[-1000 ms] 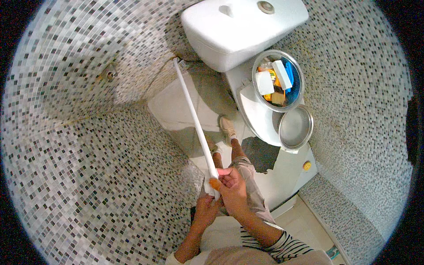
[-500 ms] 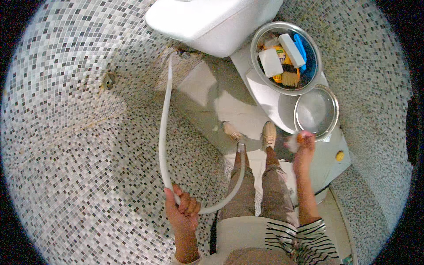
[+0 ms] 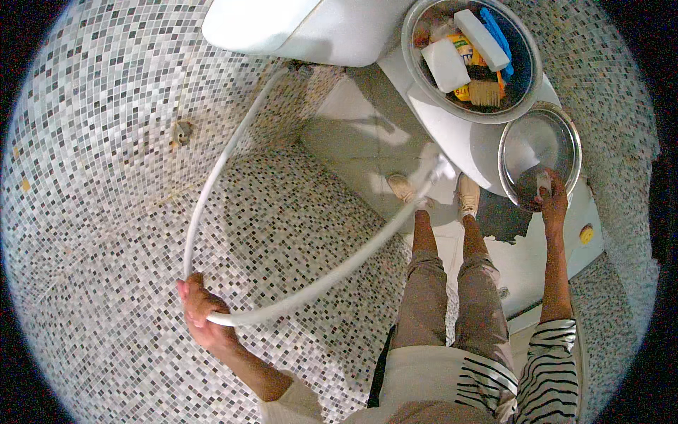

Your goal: The person cleans and reassembles a bidet sprayer head and hose by hand and with a cloth.

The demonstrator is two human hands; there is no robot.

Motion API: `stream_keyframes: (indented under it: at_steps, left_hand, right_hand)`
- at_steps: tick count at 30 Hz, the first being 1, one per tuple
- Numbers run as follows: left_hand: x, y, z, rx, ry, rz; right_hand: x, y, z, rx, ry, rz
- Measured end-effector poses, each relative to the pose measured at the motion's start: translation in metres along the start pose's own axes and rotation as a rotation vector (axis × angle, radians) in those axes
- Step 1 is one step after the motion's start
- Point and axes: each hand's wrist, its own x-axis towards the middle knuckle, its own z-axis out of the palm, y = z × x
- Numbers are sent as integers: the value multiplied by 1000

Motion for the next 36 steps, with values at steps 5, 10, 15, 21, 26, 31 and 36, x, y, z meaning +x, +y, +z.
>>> stream_keyframes:
  at_steps: [5,10,15,21,26,31,36]
  left_hand:
    - [19,25,34,141,-51,63]
    - [36,35,48,282,-50,84]
    - [41,49,50,381,-51,65]
    - [41,58,50,479,-37,62]
    - [35,64,44,561,-42,86]
    - [30,61,36,577,-20,75]
    - [16,65,29,572,4,57]
  right_hand:
    - [13,-7,5,-235,13,-201]
    - [35,12,4,-411,129,-400]
    - [49,23,9,-557,174,-409]
    - [52,10,9,-577,38,-437]
    - [47,-12,6,-395,-6,-233]
    - [60,15,-11,-488,85,-476]
    - [41,-23,3,-297,6,-174]
